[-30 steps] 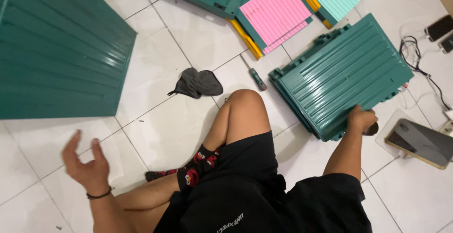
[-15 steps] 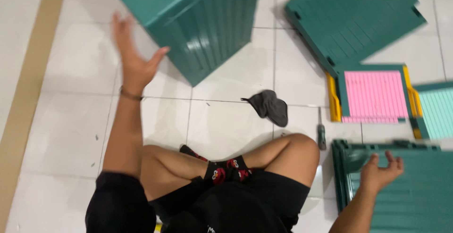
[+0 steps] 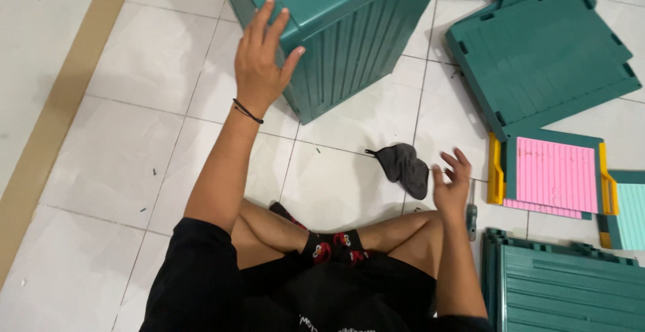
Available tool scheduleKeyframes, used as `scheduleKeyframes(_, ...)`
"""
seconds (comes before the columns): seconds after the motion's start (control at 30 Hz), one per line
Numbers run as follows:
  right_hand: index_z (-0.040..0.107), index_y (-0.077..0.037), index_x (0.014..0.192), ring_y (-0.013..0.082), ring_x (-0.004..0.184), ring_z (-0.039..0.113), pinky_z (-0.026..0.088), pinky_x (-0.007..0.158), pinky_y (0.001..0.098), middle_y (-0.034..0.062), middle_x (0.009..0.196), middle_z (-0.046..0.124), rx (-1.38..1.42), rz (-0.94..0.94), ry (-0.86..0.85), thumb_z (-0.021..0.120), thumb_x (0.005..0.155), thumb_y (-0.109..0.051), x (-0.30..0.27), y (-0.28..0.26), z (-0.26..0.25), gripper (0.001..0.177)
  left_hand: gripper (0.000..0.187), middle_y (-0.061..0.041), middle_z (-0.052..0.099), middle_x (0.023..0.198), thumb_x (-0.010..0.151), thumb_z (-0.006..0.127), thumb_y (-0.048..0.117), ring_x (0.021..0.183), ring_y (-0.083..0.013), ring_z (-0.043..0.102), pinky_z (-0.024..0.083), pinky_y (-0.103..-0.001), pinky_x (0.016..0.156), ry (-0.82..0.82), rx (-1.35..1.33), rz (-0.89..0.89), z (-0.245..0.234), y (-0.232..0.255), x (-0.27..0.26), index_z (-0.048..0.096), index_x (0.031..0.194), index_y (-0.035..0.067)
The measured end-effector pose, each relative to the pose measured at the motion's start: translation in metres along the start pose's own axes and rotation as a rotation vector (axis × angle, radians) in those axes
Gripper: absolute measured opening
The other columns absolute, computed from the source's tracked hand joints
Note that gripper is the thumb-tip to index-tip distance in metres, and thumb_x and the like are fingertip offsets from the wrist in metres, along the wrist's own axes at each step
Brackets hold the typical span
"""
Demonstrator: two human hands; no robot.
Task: The person wipes a teal plastic panel with a cloth, then uses a screwdriver to pry and separate it from a larger teal plastic structure. They continue wiping the panel and the main structure, then use the screwdriver to pry and align the panel back onto the structure, completing the assembly.
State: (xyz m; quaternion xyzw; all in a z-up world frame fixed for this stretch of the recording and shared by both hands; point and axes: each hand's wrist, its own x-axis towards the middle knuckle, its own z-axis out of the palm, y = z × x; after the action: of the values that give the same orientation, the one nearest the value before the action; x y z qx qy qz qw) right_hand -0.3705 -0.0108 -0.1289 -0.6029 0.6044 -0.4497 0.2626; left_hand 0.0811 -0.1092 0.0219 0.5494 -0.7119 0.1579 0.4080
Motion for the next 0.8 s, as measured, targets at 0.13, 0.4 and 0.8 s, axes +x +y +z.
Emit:
scheduleKeyframes(0.13,0.068,-0.005,0.126,0.0274,0.133,0.055,0.05,0.104,0.0385,0.0133,0.155,0.046,0.081,-0.07,-0.087,0.068,0.096,-0.008,0.016,-0.042,0.046,0.03,0.059,-0.012,0.046,0.159,0.099,0.081,0.038,0.138,-0.038,0.056,0.053,-0.044,0.106,0.023,0.044,0.006,-0.006,0.018,0.0,0.059,0.148,0.012)
scheduleKeyframes(0.4,0.069,-0.008,0.127,0.0259,0.096,0.069,0.057,0.083,0.0333,0.014,0.113,0.07,0.13,0.073,-0.276,0.069,0.097,-0.013,0.026,-0.017,0.115,0.03,0.059,-0.012,0.053,0.155,0.088,0.08,0.025,0.127,-0.0364,0.066,0.057,-0.039,0.1,0.017,0.007,0.064,-0.026,0.048,-0.008,0.062,0.144,0.014)
scheduleKeyframes(0.8,0.07,-0.004,0.124,0.0288,0.108,0.074,0.057,0.093,0.0369,0.0172,0.117,0.074,-0.104,0.223,-0.289,0.073,0.092,-0.02,0.001,0.081,0.097,0.036,0.088,-0.022,0.038,0.158,0.082,0.092,0.055,0.145,-0.0423,0.032,0.027,-0.06,0.117,-0.056,-0.029,0.09,-0.037,0.052,-0.005,0.055,0.147,0.01)
